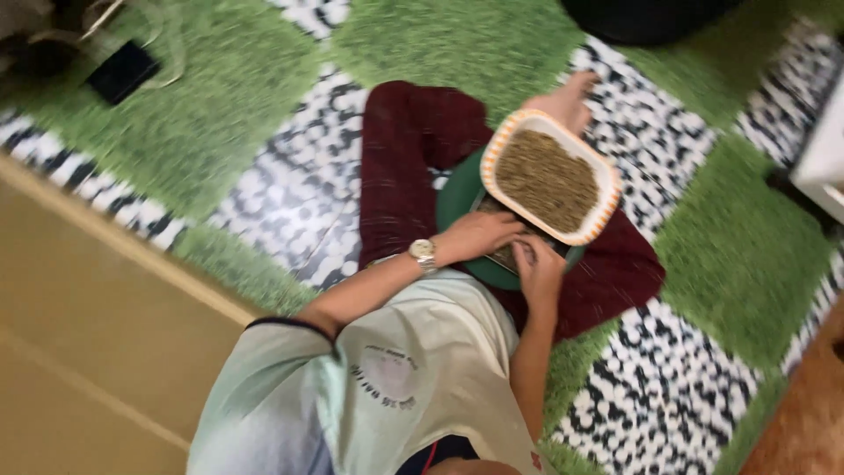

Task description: The person sorts green coffee beans by hand, transferring them from a tray into a bowl in several passes using both hands.

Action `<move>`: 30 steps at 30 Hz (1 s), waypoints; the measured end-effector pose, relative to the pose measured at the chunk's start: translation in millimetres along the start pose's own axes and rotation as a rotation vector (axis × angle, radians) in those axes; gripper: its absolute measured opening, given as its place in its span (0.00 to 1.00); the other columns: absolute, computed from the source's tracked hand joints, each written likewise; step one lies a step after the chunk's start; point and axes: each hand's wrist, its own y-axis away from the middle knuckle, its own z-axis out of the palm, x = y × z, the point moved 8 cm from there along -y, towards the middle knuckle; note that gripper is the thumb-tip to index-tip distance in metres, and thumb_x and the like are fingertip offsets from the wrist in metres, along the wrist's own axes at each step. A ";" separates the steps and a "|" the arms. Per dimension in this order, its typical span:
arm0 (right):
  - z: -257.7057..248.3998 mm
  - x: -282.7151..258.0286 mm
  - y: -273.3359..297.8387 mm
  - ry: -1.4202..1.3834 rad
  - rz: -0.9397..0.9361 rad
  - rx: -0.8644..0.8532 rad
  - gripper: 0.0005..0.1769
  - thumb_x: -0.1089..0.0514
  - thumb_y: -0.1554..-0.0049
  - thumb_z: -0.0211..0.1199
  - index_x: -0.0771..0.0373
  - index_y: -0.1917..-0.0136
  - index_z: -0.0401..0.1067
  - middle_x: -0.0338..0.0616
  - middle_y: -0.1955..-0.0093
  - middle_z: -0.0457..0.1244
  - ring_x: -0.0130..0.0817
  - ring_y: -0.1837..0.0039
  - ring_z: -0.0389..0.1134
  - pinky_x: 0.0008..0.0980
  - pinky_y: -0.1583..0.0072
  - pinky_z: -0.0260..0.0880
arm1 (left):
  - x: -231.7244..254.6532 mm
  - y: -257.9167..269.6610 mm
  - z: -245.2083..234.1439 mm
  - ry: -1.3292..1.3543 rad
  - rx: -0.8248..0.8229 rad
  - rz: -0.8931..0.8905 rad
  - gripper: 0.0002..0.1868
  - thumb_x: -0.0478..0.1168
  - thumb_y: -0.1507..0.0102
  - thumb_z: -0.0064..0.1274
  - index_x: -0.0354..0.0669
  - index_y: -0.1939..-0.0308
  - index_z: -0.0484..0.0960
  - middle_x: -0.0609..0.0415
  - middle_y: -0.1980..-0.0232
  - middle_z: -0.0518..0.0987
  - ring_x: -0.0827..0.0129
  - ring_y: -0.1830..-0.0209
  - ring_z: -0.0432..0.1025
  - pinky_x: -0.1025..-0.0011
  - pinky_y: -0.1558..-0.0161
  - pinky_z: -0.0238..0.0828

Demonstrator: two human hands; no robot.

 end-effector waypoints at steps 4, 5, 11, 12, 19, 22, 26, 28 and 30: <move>6.8 -0.1 -0.7 -0.043 0.039 -0.033 0.04 0.61 0.37 0.65 0.60 0.49 0.79 0.50 0.56 0.72 0.51 0.51 0.74 0.45 0.49 0.75 | 9.6 5.2 -20.9 -0.012 -0.015 -0.029 0.12 0.48 0.27 0.41 0.53 0.45 0.76 0.46 0.59 0.78 0.40 0.61 0.78 0.49 0.66 0.77; 6.6 1.4 2.7 -0.059 0.065 -0.038 0.05 0.59 0.35 0.64 0.61 0.49 0.78 0.50 0.55 0.72 0.51 0.50 0.74 0.45 0.48 0.76 | 14.0 4.5 -25.2 0.026 -0.044 -0.062 0.12 0.45 0.27 0.42 0.51 0.45 0.77 0.44 0.58 0.79 0.40 0.60 0.79 0.49 0.65 0.78; -0.6 -17.4 -2.2 -0.082 0.106 -0.040 0.09 0.60 0.33 0.60 0.63 0.44 0.78 0.54 0.50 0.72 0.51 0.48 0.74 0.48 0.47 0.77 | 17.5 9.5 -30.4 -0.196 -0.040 -0.112 0.10 0.48 0.28 0.47 0.51 0.49 0.80 0.47 0.51 0.81 0.49 0.59 0.81 0.58 0.63 0.79; -5.6 -17.2 -1.9 -0.082 0.129 -0.027 0.09 0.60 0.33 0.60 0.63 0.44 0.78 0.54 0.50 0.72 0.51 0.48 0.74 0.48 0.47 0.77 | 22.4 6.3 -33.2 -0.189 -0.062 -0.098 0.10 0.48 0.28 0.47 0.51 0.49 0.80 0.47 0.51 0.81 0.49 0.59 0.81 0.58 0.63 0.79; -6.2 -19.6 -3.4 -0.103 0.063 -0.049 0.11 0.61 0.32 0.55 0.66 0.44 0.77 0.58 0.50 0.71 0.56 0.46 0.74 0.49 0.45 0.77 | 51.6 -1.9 -64.9 -0.137 0.005 0.019 0.06 0.42 0.27 0.46 0.48 0.52 0.77 0.52 0.63 0.75 0.50 0.64 0.78 0.58 0.67 0.76; -5.5 -20.7 -3.1 -0.088 0.050 -0.055 0.11 0.60 0.31 0.54 0.65 0.45 0.77 0.58 0.51 0.71 0.56 0.47 0.74 0.49 0.46 0.77 | 49.1 -1.9 -62.2 -0.155 0.003 0.034 0.07 0.43 0.26 0.45 0.49 0.53 0.77 0.54 0.65 0.74 0.53 0.66 0.77 0.59 0.68 0.75; -9.5 -25.0 -4.5 -0.099 0.040 -0.058 0.12 0.60 0.31 0.53 0.66 0.45 0.77 0.59 0.51 0.71 0.57 0.47 0.73 0.49 0.47 0.77 | 54.6 -1.7 -65.5 -0.163 0.022 0.033 0.09 0.43 0.25 0.41 0.48 0.54 0.76 0.56 0.67 0.72 0.56 0.68 0.76 0.62 0.70 0.74; -8.0 -22.0 -4.9 -0.098 0.036 -0.047 0.12 0.60 0.31 0.53 0.66 0.45 0.77 0.59 0.51 0.71 0.57 0.48 0.73 0.48 0.47 0.77 | 66.2 -5.2 -73.0 -0.125 0.043 0.028 0.09 0.40 0.26 0.40 0.45 0.57 0.75 0.52 0.70 0.71 0.53 0.71 0.75 0.61 0.71 0.72; -7.3 -18.9 -4.7 -0.093 0.037 -0.032 0.12 0.59 0.31 0.54 0.66 0.46 0.77 0.59 0.52 0.71 0.57 0.48 0.73 0.48 0.48 0.77 | 68.4 -8.8 -77.6 -0.083 0.061 0.031 0.09 0.36 0.26 0.39 0.41 0.59 0.74 0.48 0.72 0.71 0.50 0.74 0.73 0.59 0.73 0.71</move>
